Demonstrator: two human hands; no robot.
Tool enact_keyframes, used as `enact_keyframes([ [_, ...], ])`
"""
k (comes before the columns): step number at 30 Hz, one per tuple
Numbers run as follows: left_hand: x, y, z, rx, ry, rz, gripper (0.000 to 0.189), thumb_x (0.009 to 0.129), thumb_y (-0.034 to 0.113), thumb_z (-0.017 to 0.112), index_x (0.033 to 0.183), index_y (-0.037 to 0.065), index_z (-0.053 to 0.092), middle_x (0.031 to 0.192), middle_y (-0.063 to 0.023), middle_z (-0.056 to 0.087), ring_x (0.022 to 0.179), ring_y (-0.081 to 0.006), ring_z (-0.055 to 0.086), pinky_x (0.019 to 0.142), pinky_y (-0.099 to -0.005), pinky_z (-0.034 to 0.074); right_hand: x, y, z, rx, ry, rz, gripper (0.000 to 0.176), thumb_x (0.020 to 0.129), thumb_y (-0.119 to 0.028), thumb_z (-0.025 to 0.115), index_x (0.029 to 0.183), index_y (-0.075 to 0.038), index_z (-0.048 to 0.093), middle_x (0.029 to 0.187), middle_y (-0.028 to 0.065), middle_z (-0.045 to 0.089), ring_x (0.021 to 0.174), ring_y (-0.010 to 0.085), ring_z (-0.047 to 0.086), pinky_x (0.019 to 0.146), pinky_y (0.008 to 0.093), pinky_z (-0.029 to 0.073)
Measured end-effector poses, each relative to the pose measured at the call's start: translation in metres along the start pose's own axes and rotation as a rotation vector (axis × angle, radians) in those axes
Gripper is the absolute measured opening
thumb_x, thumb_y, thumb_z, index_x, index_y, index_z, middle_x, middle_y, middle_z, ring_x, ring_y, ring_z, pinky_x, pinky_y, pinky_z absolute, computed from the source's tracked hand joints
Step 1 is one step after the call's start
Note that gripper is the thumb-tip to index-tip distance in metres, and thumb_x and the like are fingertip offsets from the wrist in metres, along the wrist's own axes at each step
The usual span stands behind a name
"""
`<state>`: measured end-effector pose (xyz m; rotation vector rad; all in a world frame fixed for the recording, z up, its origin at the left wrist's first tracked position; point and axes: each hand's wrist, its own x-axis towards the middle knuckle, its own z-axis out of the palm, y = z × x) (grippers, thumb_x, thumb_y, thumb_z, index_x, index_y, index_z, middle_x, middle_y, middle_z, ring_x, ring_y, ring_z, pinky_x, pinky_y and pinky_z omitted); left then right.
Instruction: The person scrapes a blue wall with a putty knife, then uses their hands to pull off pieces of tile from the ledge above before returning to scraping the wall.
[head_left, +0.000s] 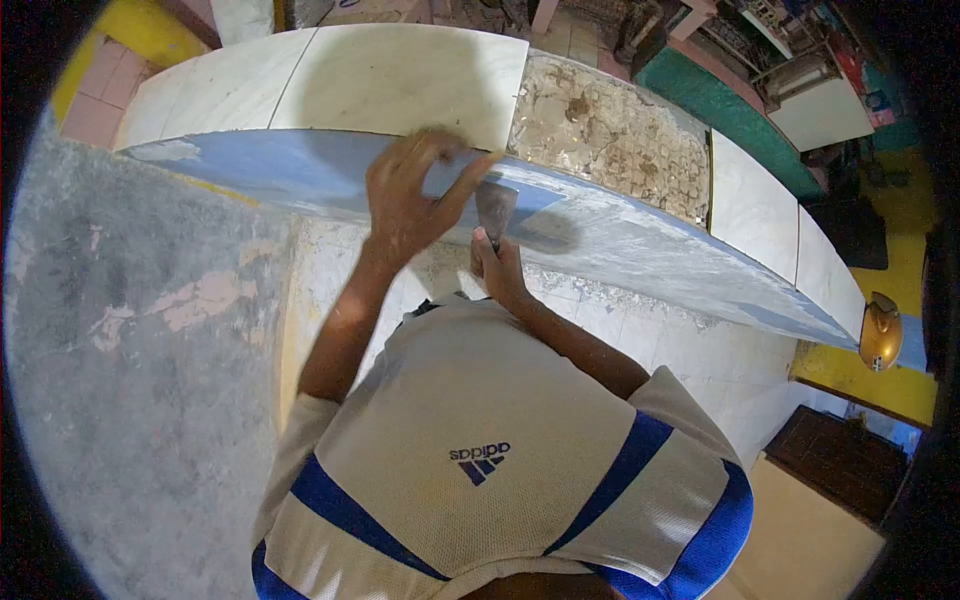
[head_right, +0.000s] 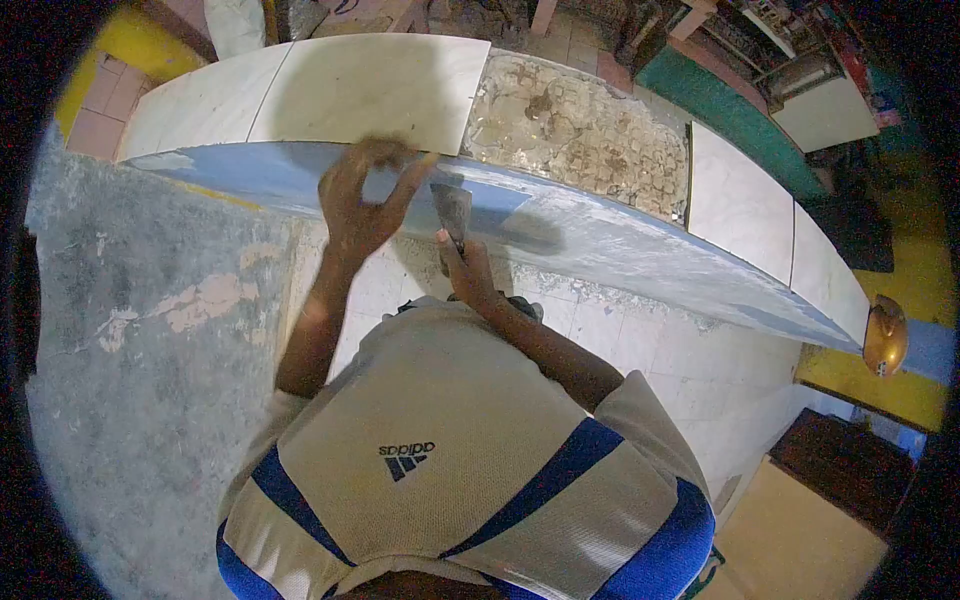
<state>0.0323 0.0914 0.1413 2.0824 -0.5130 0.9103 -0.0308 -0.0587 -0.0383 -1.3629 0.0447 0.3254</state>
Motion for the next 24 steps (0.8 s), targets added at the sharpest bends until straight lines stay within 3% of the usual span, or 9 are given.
enact_keyframes([
  [1,0.021,-0.003,0.002,0.04,-0.022,0.177,0.025,0.082,0.027,0.078,0.092,0.007,0.068,0.09,-0.0063,0.07,0.082,-0.023,0.067,0.07,-0.0352,0.053,0.004,0.002,-0.002,0.02,-0.014,0.008,0.047,0.101,-0.039,0.053,0.065,-0.01,0.044,0.055,-0.0043,0.04,0.05,0.0081,0.038,0.047,0.0295,0.03],
  [4,0.058,-0.011,0.011,0.142,-0.354,0.521,0.034,0.084,0.04,0.072,0.094,0.008,0.069,0.101,-0.0073,0.07,0.1,-0.0269,0.064,0.088,-0.0393,0.052,0.004,-0.003,-0.003,-0.005,-0.017,-0.033,0.045,0.101,-0.037,0.053,0.067,-0.01,0.044,0.056,-0.0039,0.041,0.05,0.0078,0.037,0.047,0.0289,0.03],
  [7,0.069,-0.04,0.023,0.21,-0.678,0.488,0.032,0.082,0.041,0.073,0.097,0.013,0.07,0.114,-0.0033,0.067,0.115,-0.0249,0.059,0.099,-0.0407,0.049,0.003,-0.009,-0.011,0.053,-0.037,-0.039,0.042,0.101,-0.035,0.052,0.069,-0.009,0.045,0.057,-0.0031,0.042,0.05,0.0082,0.038,0.047,0.0289,0.03],
  [10,0.082,-0.05,0.025,0.152,-0.8,0.537,0.032,0.082,0.04,0.072,0.098,0.013,0.071,0.114,-0.0038,0.066,0.118,-0.0272,0.057,0.1,-0.0414,0.048,0.001,-0.017,-0.021,0.061,0.014,-0.066,0.042,0.101,-0.034,0.052,0.069,-0.008,0.046,0.057,-0.0024,0.043,0.05,0.009,0.039,0.047,0.0293,0.032],
  [11,0.085,-0.049,0.028,0.112,-0.785,0.609,0.032,0.084,0.041,0.07,0.098,0.012,0.071,0.114,-0.0039,0.067,0.115,-0.0272,0.058,0.1,-0.0411,0.048,0.0,-0.021,-0.023,0.043,0.046,-0.084,0.042,0.101,-0.034,0.052,0.069,-0.008,0.045,0.057,-0.0022,0.043,0.05,0.0093,0.039,0.047,0.0295,0.033],
  [12,0.088,-0.046,0.03,0.072,-0.767,0.679,0.033,0.086,0.042,0.068,0.097,0.011,0.071,0.113,-0.0039,0.068,0.113,-0.0271,0.059,0.099,-0.0407,0.048,0.0,-0.025,-0.023,0.045,0.068,-0.062,0.046,0.103,-0.036,0.049,0.066,-0.011,0.038,0.057,-0.0021,0.034,0.049,0.0098,0.03,0.047,0.029,0.026],
  [16,0.087,-0.054,0.042,0.063,-0.719,0.794,0.033,0.087,0.042,0.067,0.097,0.011,0.072,0.112,-0.0035,0.069,0.108,-0.0264,0.06,0.098,-0.039,0.047,0.0,-0.024,-0.041,0.027,-0.024,-0.073,0.045,0.102,-0.037,0.05,0.067,-0.01,0.04,0.057,-0.0021,0.037,0.05,0.0099,0.034,0.047,0.0293,0.028],
  [21,0.093,-0.054,0.031,0.11,-0.815,0.706,0.037,0.078,0.037,0.077,0.104,0.012,0.07,0.117,-0.0058,0.066,0.117,-0.0315,0.055,0.098,-0.0423,0.048,0.004,-0.034,-0.059,0.01,-0.113,-0.069,0.044,0.101,-0.038,0.054,0.07,-0.008,0.046,0.058,-0.0023,0.042,0.052,0.0094,0.04,0.048,0.03,0.033],
  [24,0.093,-0.05,0.042,0.073,-0.835,0.712,0.038,0.078,0.037,0.078,0.105,0.01,0.071,0.119,-0.0075,0.065,0.118,-0.0341,0.054,0.1,-0.0436,0.047,0.002,-0.044,-0.063,-0.018,-0.11,-0.045,0.045,0.103,-0.037,0.05,0.068,-0.012,0.037,0.061,-0.004,0.034,0.051,0.0083,0.03,0.049,0.0278,0.025],
])
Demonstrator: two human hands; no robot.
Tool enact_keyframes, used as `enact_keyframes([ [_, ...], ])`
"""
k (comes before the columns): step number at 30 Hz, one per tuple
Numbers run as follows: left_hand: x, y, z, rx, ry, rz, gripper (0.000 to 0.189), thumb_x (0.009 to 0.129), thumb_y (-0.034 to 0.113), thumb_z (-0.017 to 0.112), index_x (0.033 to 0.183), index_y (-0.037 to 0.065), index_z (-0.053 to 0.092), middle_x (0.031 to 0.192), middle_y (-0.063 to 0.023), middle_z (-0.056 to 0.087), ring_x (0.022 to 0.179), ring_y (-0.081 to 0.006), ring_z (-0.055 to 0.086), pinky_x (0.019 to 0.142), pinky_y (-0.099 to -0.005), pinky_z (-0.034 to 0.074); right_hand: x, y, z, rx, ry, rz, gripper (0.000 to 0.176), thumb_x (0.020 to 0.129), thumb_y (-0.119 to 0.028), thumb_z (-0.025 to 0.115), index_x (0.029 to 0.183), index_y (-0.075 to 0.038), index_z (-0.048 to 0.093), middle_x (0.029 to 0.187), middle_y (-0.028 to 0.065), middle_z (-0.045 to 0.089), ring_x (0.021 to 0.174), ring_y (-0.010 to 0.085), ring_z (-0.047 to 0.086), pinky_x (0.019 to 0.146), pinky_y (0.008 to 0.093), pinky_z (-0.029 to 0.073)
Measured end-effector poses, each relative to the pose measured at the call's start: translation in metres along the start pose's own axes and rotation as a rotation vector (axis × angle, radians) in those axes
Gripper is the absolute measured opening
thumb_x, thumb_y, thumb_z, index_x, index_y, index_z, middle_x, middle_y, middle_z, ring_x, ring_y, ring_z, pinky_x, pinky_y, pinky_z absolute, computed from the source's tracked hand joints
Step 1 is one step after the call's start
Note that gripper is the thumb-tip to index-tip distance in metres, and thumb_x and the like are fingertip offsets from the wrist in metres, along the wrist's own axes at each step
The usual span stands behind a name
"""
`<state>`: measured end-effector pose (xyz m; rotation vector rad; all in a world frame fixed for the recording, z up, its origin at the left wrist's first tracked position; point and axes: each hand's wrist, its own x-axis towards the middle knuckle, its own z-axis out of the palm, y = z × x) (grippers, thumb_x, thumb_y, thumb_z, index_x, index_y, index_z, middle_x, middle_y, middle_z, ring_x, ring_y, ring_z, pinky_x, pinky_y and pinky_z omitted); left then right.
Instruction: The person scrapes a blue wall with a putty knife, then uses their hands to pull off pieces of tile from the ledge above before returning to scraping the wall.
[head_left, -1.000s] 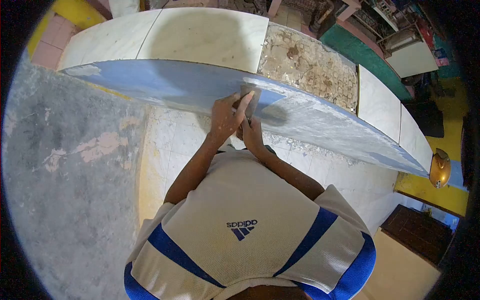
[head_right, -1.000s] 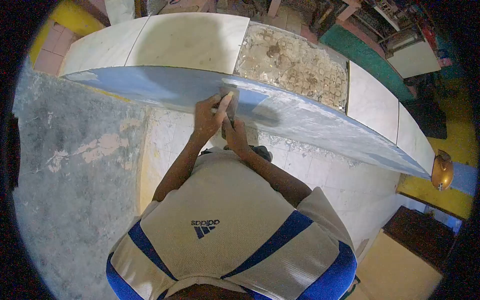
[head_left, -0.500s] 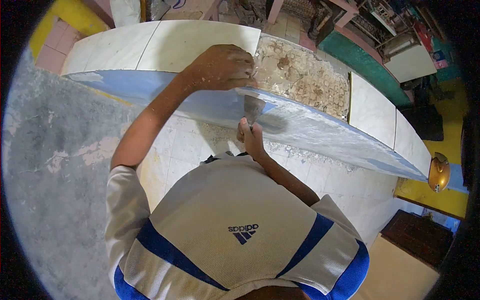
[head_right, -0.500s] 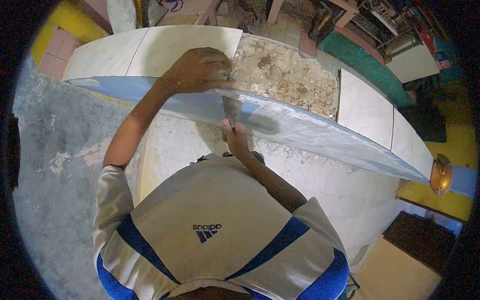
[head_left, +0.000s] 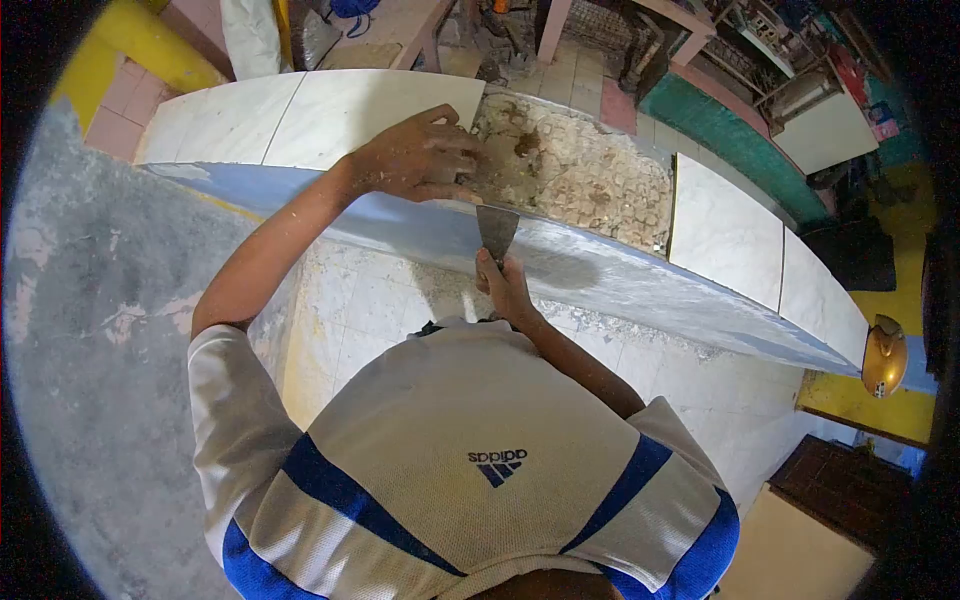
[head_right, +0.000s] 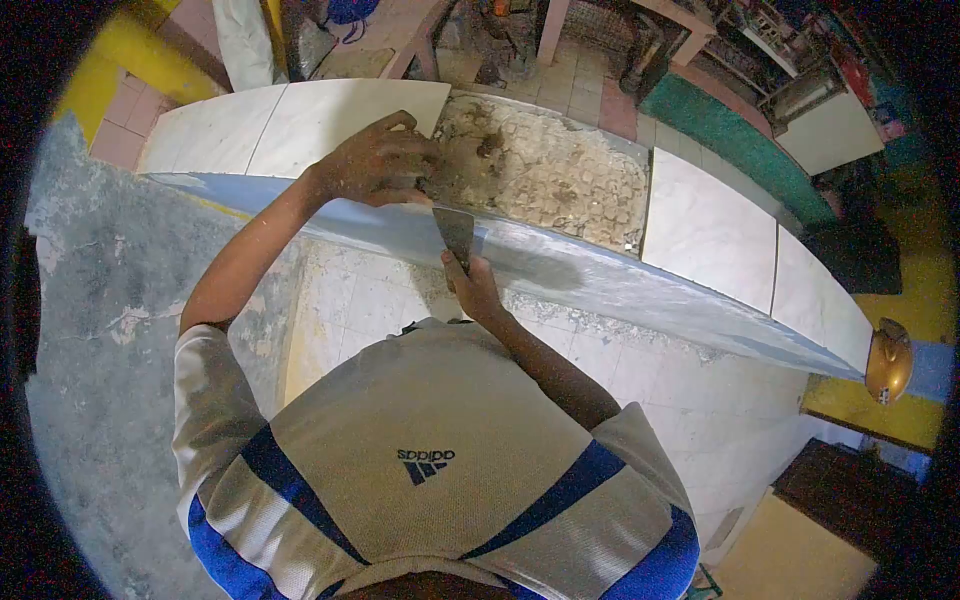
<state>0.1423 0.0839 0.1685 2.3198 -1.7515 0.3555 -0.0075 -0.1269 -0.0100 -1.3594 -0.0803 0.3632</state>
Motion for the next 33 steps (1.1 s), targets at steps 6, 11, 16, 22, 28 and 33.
enact_keyframes([
  [6,0.011,-0.001,0.008,-0.118,-0.012,-0.056,0.051,0.08,0.049,0.074,0.103,0.003,0.07,0.117,-0.0154,0.065,0.117,-0.0382,0.054,0.102,-0.0468,0.044,-0.006,-0.012,-0.017,0.067,0.027,0.011,0.039,0.1,-0.036,0.055,0.073,-0.01,0.046,0.058,-0.0036,0.04,0.05,0.0081,0.036,0.047,0.0291,0.029],
  [11,0.031,0.001,0.006,-0.15,-0.114,-0.038,0.059,0.079,0.055,0.072,0.099,-0.001,0.071,0.11,-0.0187,0.066,0.117,-0.0373,0.054,0.101,-0.0445,0.046,-0.005,-0.006,-0.031,0.107,-0.008,-0.01,0.042,0.102,-0.039,0.051,0.072,-0.011,0.04,0.061,-0.0026,0.038,0.05,0.0087,0.033,0.048,0.0282,0.026],
  [16,0.039,0.0,0.005,-0.223,-0.306,-0.119,0.061,0.076,0.054,0.076,0.101,-0.001,0.071,0.112,-0.0187,0.067,0.119,-0.037,0.055,0.103,-0.0443,0.046,-0.002,-0.007,-0.042,0.136,0.016,-0.034,0.04,0.102,-0.035,0.052,0.072,-0.012,0.042,0.061,-0.0048,0.037,0.051,0.0074,0.033,0.047,0.0283,0.027],
  [22,0.039,0.001,-0.009,-0.078,-0.228,-0.083,0.062,0.079,0.058,0.071,0.102,0.0,0.071,0.114,-0.0174,0.066,0.118,-0.0368,0.055,0.103,-0.0426,0.046,-0.003,-0.008,-0.054,0.097,-0.032,-0.028,0.04,0.102,-0.035,0.053,0.071,-0.012,0.042,0.061,-0.0049,0.038,0.052,0.0072,0.033,0.047,0.0282,0.027],
  [28,0.041,0.009,-0.005,-0.126,-0.395,-0.248,0.061,0.082,0.057,0.067,0.112,0.004,0.07,0.121,-0.015,0.065,0.125,-0.0354,0.051,0.107,-0.0424,0.042,0.002,-0.005,-0.053,0.092,-0.051,-0.054,0.04,0.103,-0.036,0.051,0.074,-0.01,0.041,0.062,-0.0029,0.036,0.05,0.0083,0.033,0.047,0.0285,0.027],
  [33,0.038,0.009,0.0,-0.098,-0.338,-0.182,0.056,0.084,0.054,0.068,0.108,0.003,0.07,0.12,-0.0148,0.065,0.122,-0.0359,0.054,0.104,-0.0412,0.046,0.003,-0.008,-0.06,0.053,-0.061,-0.028,0.04,0.101,-0.035,0.055,0.072,-0.009,0.046,0.059,-0.0043,0.039,0.052,0.0077,0.034,0.048,0.029,0.028],
])
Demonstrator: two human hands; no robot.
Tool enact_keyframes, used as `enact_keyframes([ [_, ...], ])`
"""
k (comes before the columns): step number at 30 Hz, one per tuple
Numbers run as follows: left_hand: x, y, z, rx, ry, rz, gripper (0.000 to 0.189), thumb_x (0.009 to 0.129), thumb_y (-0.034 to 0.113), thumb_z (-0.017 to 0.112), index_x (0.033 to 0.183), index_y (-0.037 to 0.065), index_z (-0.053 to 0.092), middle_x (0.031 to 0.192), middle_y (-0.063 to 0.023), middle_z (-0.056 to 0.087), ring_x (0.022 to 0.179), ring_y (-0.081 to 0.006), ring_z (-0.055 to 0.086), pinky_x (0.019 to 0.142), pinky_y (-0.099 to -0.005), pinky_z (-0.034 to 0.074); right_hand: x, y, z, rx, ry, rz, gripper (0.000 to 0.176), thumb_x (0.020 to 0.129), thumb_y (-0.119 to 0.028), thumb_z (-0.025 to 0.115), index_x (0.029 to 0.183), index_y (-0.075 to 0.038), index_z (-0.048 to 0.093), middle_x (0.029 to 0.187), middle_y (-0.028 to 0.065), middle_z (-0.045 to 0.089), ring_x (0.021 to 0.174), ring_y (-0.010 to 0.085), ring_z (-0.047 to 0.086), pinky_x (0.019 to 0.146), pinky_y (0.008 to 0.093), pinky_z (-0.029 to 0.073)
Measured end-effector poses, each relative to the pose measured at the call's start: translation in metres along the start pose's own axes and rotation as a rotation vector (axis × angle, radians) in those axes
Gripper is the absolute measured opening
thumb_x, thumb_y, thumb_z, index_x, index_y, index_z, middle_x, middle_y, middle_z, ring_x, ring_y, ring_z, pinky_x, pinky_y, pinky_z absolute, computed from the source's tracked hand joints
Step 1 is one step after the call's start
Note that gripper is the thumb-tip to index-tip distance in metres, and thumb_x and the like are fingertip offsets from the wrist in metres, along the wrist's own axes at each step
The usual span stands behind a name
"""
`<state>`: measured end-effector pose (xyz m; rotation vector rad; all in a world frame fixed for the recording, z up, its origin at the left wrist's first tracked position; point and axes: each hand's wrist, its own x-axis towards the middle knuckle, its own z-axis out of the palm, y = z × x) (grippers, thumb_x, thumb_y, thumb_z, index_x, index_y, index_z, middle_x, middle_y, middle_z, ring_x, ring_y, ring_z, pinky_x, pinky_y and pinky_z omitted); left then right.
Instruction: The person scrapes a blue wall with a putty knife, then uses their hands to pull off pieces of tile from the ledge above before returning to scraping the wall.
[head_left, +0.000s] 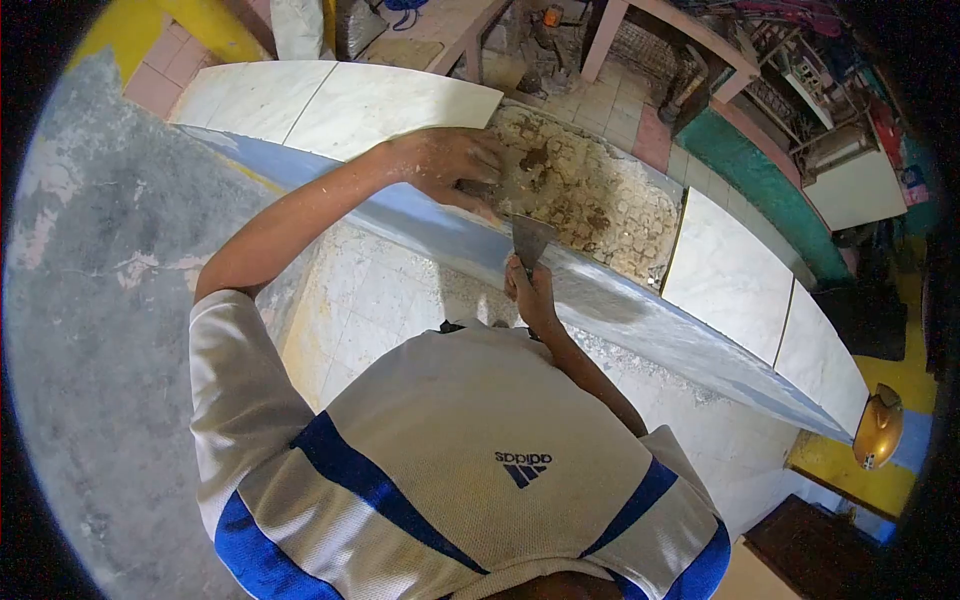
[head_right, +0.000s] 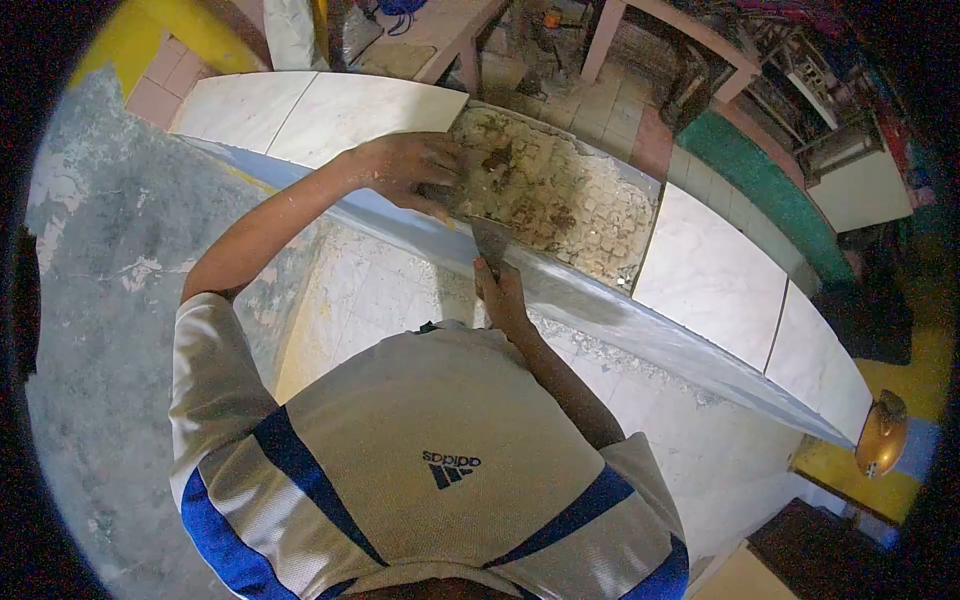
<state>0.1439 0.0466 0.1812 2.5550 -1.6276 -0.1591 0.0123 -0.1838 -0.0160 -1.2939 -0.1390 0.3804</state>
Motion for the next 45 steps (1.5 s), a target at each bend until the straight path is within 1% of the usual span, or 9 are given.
enact_keyframes([
  [10,-0.012,0.0,0.002,-0.108,0.297,-0.058,0.022,0.079,0.016,0.081,0.083,-0.001,0.066,0.093,-0.0123,0.068,0.089,-0.0338,0.064,0.081,-0.0424,0.053,-0.008,-0.015,-0.005,-0.064,-0.07,0.051,0.034,0.102,-0.033,0.053,0.079,-0.008,0.049,0.061,-0.0052,0.039,0.052,0.0072,0.035,0.049,0.0275,0.031],
  [13,-0.021,0.011,0.004,-0.102,0.755,-0.183,0.03,0.09,0.026,0.069,0.076,0.0,0.068,0.078,-0.011,0.065,0.082,-0.0249,0.06,0.075,-0.0365,0.049,-0.009,-0.006,-0.002,-0.041,-0.15,0.125,0.033,0.103,-0.033,0.051,0.082,-0.007,0.051,0.063,-0.0052,0.04,0.053,0.0074,0.035,0.05,0.0271,0.032],
  [17,-0.043,0.05,0.038,-0.593,1.273,-0.587,0.028,0.097,0.012,0.056,0.074,-0.002,0.063,0.074,-0.0114,0.063,0.074,-0.0191,0.061,0.064,-0.0315,0.047,-0.01,0.003,0.01,-0.137,-0.207,0.239,0.032,0.104,-0.034,0.048,0.089,-0.006,0.055,0.067,-0.0017,0.046,0.058,0.0077,0.044,0.053,0.0267,0.037],
  [20,-0.044,0.085,0.094,-0.64,1.497,-0.747,0.025,0.096,0.009,0.057,0.075,-0.003,0.058,0.076,-0.0131,0.064,0.067,-0.0213,0.06,0.059,-0.0313,0.046,-0.006,0.012,0.018,-0.347,-0.215,0.151,0.032,0.105,-0.035,0.045,0.097,-0.006,0.058,0.071,0.0015,0.052,0.063,0.0085,0.049,0.057,0.0277,0.041],
  [24,-0.043,0.113,0.162,-0.25,1.638,-0.773,0.008,0.088,-0.003,0.058,0.083,0.0,0.053,0.088,-0.0158,0.06,0.08,-0.0272,0.056,0.076,-0.0357,0.046,-0.003,0.013,0.041,-0.455,-0.138,-0.017,0.034,0.105,-0.036,0.042,0.104,-0.007,0.059,0.074,0.0042,0.056,0.065,0.0113,0.051,0.06,0.0306,0.044],
  [31,-0.039,0.114,0.201,-1.061,1.275,-0.862,0.019,0.092,0.015,0.067,0.097,-0.001,0.057,0.095,-0.0129,0.06,0.091,-0.0202,0.058,0.084,-0.034,0.047,0.014,0.043,0.088,-0.344,0.085,0.055,0.038,0.105,-0.035,0.042,0.101,0.0,0.057,0.068,0.0117,0.054,0.06,0.0213,0.052,0.057,0.0379,0.043],
  [35,-0.061,0.074,0.227,-1.273,0.812,-0.726,0.036,0.101,0.029,0.053,0.099,-0.005,0.064,0.086,-0.0075,0.068,0.085,-0.0133,0.061,0.08,-0.029,0.049,0.024,0.059,0.114,-0.349,0.295,-0.019,0.039,0.105,-0.033,0.041,0.096,0.002,0.056,0.064,0.0146,0.051,0.057,0.0238,0.051,0.054,0.0395,0.04],
  [41,-0.06,0.079,0.203,-1.66,0.811,-0.545,0.036,0.102,0.031,0.052,0.094,-0.001,0.065,0.073,-0.0012,0.06,0.07,-0.009,0.051,0.064,-0.0271,0.044,0.018,0.08,0.131,-0.257,0.48,-0.009,0.042,0.104,-0.035,0.04,0.09,0.002,0.054,0.067,0.0124,0.052,0.061,0.0224,0.052,0.056,0.0383,0.039],
  [45,-0.066,0.061,0.233,-1.499,0.725,-0.473,0.036,0.101,0.03,0.053,0.106,-0.003,0.067,0.072,0.0013,0.055,0.068,-0.0071,0.046,0.059,-0.0248,0.039,0.017,0.058,0.141,-0.364,0.512,-0.004,0.043,0.104,-0.036,0.041,0.091,0.002,0.056,0.074,0.0091,0.056,0.067,0.0195,0.053,0.06,0.0346,0.041],
])
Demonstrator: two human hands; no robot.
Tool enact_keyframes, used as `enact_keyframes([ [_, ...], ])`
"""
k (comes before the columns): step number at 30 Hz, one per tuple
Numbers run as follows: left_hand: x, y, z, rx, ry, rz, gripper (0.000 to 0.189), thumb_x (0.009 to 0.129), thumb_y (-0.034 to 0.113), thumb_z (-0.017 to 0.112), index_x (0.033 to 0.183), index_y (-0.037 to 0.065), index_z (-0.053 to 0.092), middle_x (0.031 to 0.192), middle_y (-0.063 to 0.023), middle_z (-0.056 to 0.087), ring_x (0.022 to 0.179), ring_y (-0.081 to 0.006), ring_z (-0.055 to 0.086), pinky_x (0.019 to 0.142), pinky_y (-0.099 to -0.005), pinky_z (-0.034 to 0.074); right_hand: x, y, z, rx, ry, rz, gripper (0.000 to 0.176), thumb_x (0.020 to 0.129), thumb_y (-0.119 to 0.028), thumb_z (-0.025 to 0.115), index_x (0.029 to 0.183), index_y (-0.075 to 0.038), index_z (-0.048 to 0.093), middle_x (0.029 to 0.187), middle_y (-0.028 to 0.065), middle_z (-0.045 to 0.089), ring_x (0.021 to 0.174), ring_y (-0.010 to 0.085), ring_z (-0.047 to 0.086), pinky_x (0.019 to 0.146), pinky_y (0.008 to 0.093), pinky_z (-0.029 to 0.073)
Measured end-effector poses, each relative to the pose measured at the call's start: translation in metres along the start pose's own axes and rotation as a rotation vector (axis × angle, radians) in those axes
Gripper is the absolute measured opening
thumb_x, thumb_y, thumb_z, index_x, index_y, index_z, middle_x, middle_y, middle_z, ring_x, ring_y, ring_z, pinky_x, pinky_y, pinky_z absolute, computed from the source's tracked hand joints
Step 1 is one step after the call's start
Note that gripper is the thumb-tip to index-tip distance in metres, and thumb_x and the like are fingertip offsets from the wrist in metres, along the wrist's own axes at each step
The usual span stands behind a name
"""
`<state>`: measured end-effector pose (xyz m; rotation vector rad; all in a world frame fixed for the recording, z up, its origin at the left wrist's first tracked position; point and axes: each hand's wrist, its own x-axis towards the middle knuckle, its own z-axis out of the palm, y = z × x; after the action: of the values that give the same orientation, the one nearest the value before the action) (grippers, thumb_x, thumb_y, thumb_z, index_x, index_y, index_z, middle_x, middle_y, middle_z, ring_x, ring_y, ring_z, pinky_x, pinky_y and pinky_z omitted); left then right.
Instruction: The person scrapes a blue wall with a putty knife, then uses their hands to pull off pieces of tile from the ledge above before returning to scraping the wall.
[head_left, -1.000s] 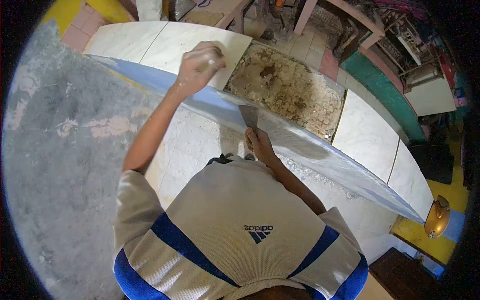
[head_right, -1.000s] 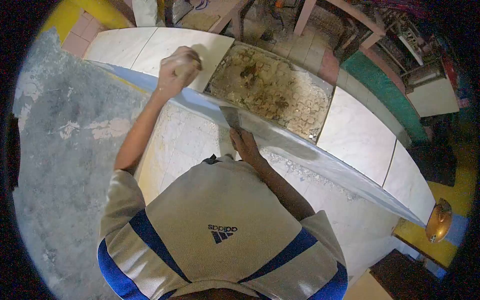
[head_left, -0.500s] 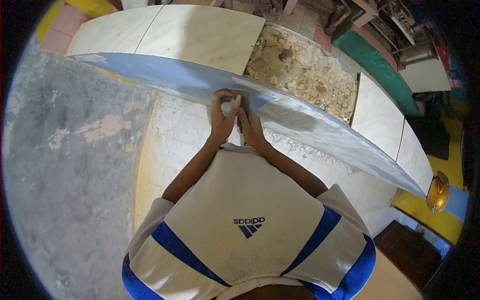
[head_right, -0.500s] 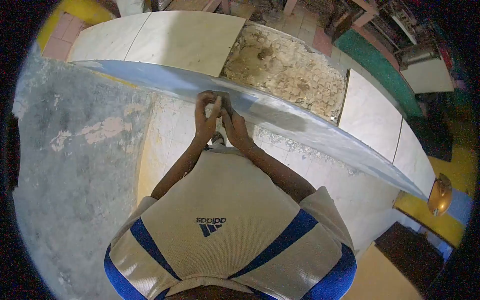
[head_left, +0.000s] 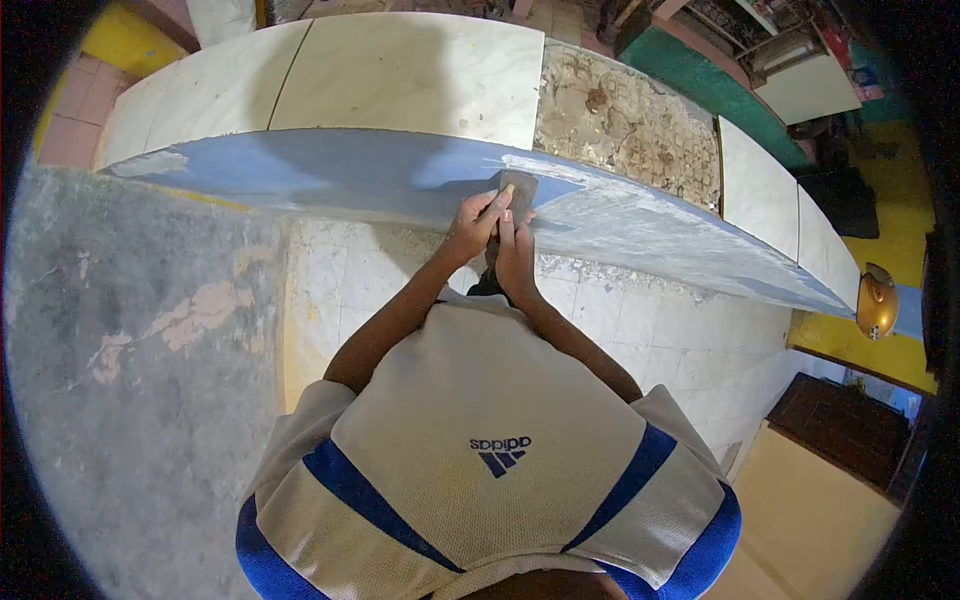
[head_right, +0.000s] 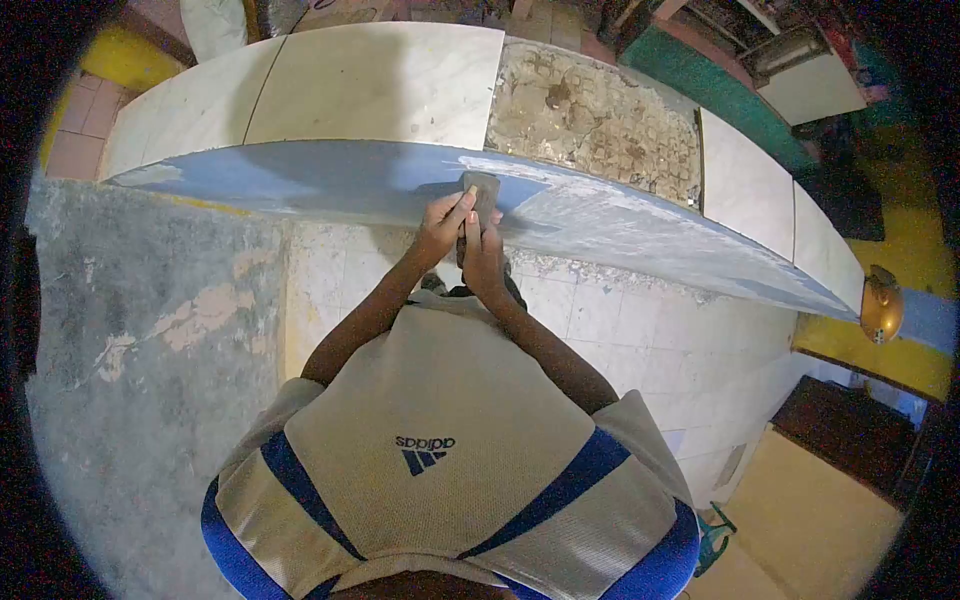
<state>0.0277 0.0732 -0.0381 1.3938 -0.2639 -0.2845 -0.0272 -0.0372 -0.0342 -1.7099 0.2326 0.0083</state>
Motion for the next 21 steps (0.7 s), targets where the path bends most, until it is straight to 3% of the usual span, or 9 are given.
enact_keyframes([
  [3,0.001,0.008,-0.001,0.138,0.05,0.078,0.036,0.101,0.029,0.054,0.105,-0.005,0.066,0.069,-0.0015,0.056,0.067,-0.0068,0.046,0.058,-0.026,0.04,0.008,0.014,0.002,0.169,-0.054,0.069,0.042,0.104,-0.035,0.041,0.093,0.002,0.056,0.075,0.0081,0.056,0.067,0.0176,0.052,0.061,0.0334,0.041],
  [6,0.007,0.016,0.001,-0.012,0.104,0.195,0.034,0.1,0.026,0.054,0.103,-0.006,0.065,0.066,-0.0073,0.058,0.065,-0.0072,0.046,0.057,-0.0279,0.041,0.016,-0.001,0.004,0.196,-0.094,0.052,0.041,0.104,-0.035,0.041,0.094,0.002,0.056,0.076,0.0078,0.056,0.07,0.0158,0.051,0.062,0.0323,0.041],
  [9,0.005,0.03,-0.007,0.196,0.09,0.198,0.031,0.099,0.023,0.054,0.102,-0.006,0.066,0.068,-0.0133,0.059,0.065,-0.0076,0.047,0.058,-0.0291,0.043,0.019,0.001,0.006,0.175,-0.077,-0.018,0.041,0.104,-0.036,0.042,0.096,0.002,0.056,0.077,0.007,0.056,0.07,0.0159,0.052,0.063,0.0323,0.041],
  [12,0.007,0.03,-0.009,0.21,0.047,0.161,0.029,0.099,0.02,0.054,0.103,-0.006,0.065,0.068,-0.0167,0.056,0.063,-0.0093,0.048,0.058,-0.0297,0.044,0.023,0.006,0.002,0.159,-0.105,0.03,0.042,0.104,-0.038,0.042,0.098,0.002,0.055,0.077,0.0065,0.056,0.071,0.016,0.052,0.063,0.0325,0.042],
  [15,0.006,0.031,-0.01,0.258,0.061,0.199,0.03,0.098,0.022,0.054,0.107,-0.005,0.066,0.068,-0.0179,0.055,0.06,-0.0117,0.049,0.057,-0.0299,0.043,0.016,0.005,0.009,0.121,0.01,-0.085,0.043,0.104,-0.039,0.042,0.098,0.001,0.055,0.079,0.0062,0.056,0.071,0.015,0.051,0.062,0.0321,0.041],
  [18,0.007,0.02,-0.004,0.207,0.106,0.212,0.033,0.098,0.024,0.054,0.111,-0.004,0.066,0.066,-0.0184,0.054,0.058,-0.0135,0.047,0.055,-0.0308,0.041,0.012,0.008,0.003,0.251,-0.112,0.112,0.042,0.104,-0.039,0.042,0.101,0.0,0.054,0.082,0.0068,0.055,0.074,0.0139,0.051,0.064,0.0315,0.042],
  [21,0.001,0.022,-0.003,0.259,0.097,0.084,0.034,0.097,0.026,0.054,0.114,-0.002,0.066,0.072,-0.0218,0.058,0.058,-0.016,0.051,0.057,-0.0321,0.043,0.006,0.012,0.006,0.288,-0.076,0.139,0.041,0.104,-0.039,0.041,0.103,0.0,0.053,0.083,0.0065,0.054,0.074,0.0135,0.051,0.065,0.0308,0.042],
])
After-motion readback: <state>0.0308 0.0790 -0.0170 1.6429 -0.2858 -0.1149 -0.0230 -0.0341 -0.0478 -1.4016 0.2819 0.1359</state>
